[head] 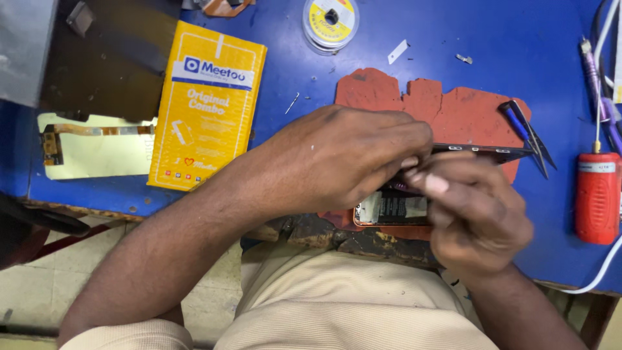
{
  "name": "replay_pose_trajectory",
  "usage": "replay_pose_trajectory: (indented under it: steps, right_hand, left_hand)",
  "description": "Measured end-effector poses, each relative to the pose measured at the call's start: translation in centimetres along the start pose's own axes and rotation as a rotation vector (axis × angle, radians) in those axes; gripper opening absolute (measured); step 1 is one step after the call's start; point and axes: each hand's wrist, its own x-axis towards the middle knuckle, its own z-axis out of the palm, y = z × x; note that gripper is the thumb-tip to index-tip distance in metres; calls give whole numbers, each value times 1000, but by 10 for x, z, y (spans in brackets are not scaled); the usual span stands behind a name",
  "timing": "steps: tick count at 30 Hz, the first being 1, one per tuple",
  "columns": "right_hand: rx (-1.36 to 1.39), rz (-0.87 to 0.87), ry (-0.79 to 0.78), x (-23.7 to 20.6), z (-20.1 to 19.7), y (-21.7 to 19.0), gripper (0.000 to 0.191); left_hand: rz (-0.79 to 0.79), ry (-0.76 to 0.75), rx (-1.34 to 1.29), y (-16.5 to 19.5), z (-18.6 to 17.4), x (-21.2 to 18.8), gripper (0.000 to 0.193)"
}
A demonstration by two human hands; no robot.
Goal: The person repairs a disassembled smartphone on a workbench. They hold the phone with the screen folded open, use a screwdriver on internal components, manipulate small parts by hand, and use a metal tool and tweezers to work inside the phone body.
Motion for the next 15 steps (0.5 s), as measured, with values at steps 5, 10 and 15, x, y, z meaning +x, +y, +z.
replay_pose_trajectory:
  steps: [5,10,15]
  right_hand:
    - [-27,-57,-68,0,-3,-1,43]
    - [-18,-26,-27,-2,-6,1,47]
    - [-87,-48,-37,-2,-9,-1,49]
  left_hand:
    - [0,-17,2,1,1,1,16]
    - [-23,-42,27,2,-1,3,18]
    - [-18,-23,34,3,1,5,21]
